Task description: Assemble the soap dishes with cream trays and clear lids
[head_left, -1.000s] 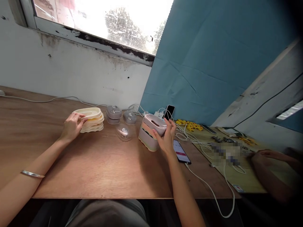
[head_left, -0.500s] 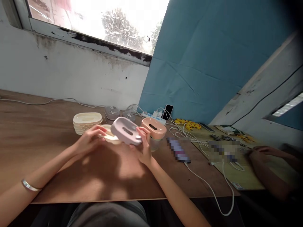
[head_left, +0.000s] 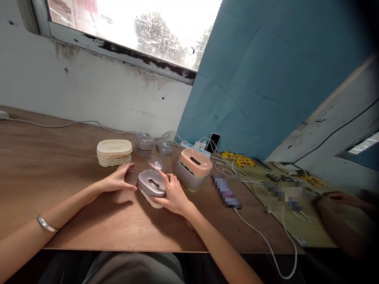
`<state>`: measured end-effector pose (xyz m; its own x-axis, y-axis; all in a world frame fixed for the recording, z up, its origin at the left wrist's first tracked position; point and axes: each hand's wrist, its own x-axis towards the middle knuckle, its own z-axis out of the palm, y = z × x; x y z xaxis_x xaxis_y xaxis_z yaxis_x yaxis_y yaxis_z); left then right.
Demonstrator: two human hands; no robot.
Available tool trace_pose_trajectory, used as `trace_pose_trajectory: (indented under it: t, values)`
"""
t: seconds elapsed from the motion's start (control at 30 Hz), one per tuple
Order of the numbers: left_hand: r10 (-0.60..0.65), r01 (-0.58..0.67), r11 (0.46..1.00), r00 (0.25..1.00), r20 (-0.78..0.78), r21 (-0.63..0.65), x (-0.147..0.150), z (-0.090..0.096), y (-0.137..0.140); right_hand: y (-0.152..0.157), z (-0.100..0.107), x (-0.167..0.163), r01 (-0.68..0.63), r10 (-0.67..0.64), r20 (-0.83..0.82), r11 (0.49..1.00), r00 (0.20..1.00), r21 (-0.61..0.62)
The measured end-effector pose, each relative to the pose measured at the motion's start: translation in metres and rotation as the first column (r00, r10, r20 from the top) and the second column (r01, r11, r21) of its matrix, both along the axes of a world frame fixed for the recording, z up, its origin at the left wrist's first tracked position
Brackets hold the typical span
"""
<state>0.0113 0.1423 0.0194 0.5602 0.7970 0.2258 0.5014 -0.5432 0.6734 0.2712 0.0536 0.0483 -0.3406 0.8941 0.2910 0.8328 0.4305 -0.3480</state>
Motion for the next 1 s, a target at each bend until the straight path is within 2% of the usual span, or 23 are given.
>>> trace_pose_trajectory:
  t: [0.13, 0.3, 0.47, 0.6, 0.7, 0.77, 0.8, 0.83, 0.87, 0.9, 0.93, 0.97, 1.0]
  values:
    - [-0.166, 0.166, 0.986, 0.986, -0.028, 0.009, 0.005, 0.007, -0.009, -0.014, 0.007, -0.008, 0.047, -0.040, 0.140, 0.998, 0.989, -0.048]
    - [-0.296, 0.301, 0.953, 0.947, -0.122, 0.028, 0.014, 0.014, -0.021, -0.013, 0.006, -0.010, 0.012, 0.000, 0.104, 0.993, 0.995, -0.113]
    - [-0.313, 0.327, 0.940, 0.940, -0.138, 0.098, 0.017, 0.017, -0.020, -0.006, 0.002, -0.004, -0.133, 0.127, -0.047, 0.978, 0.991, -0.160]
    - [-0.330, 0.344, 0.930, 0.937, -0.116, 0.129, 0.018, 0.021, -0.024, 0.001, 0.002, 0.004, -0.325, 0.288, -0.190, 0.922, 0.939, -0.210]
    - [-0.324, 0.336, 0.934, 0.940, -0.102, 0.125, 0.018, 0.024, -0.030, 0.003, 0.006, 0.011, -0.399, 0.353, -0.214, 0.885, 0.911, -0.239]
    - [-0.287, 0.298, 0.946, 0.953, -0.100, 0.128, 0.019, 0.025, -0.033, 0.003, 0.013, 0.016, -0.421, 0.381, -0.226, 0.892, 0.896, -0.164]
    - [-0.266, 0.278, 0.952, 0.959, -0.100, 0.130, 0.019, 0.025, -0.034, 0.003, 0.016, 0.020, -0.412, 0.384, -0.252, 0.908, 0.888, -0.069]
    - [-0.249, 0.261, 0.957, 0.963, -0.101, 0.129, 0.020, 0.024, -0.035, 0.003, 0.020, 0.024, -0.363, 0.367, -0.293, 0.929, 0.883, 0.070]
    - [-0.238, 0.250, 0.960, 0.966, -0.102, 0.124, 0.020, 0.024, -0.035, 0.003, 0.024, 0.028, -0.256, 0.325, -0.345, 0.939, 0.881, 0.231]
    - [-0.233, 0.244, 0.963, 0.967, -0.103, 0.117, 0.021, 0.022, -0.035, 0.004, 0.028, 0.034, -0.097, 0.261, -0.403, 0.919, 0.877, 0.382]
    - [-0.229, 0.240, 0.965, 0.968, -0.104, 0.109, 0.021, 0.021, -0.035, 0.005, 0.032, 0.040, 0.085, 0.177, -0.465, 0.868, 0.867, 0.489]
    - [-0.225, 0.235, 0.967, 0.969, -0.106, 0.100, 0.022, 0.020, -0.035, 0.007, 0.035, 0.047, 0.255, 0.084, -0.525, 0.803, 0.847, 0.538]
    - [-0.218, 0.229, 0.969, 0.969, -0.112, 0.092, 0.022, 0.018, -0.035, 0.009, 0.038, 0.055, 0.386, -0.009, -0.578, 0.753, 0.816, 0.533]
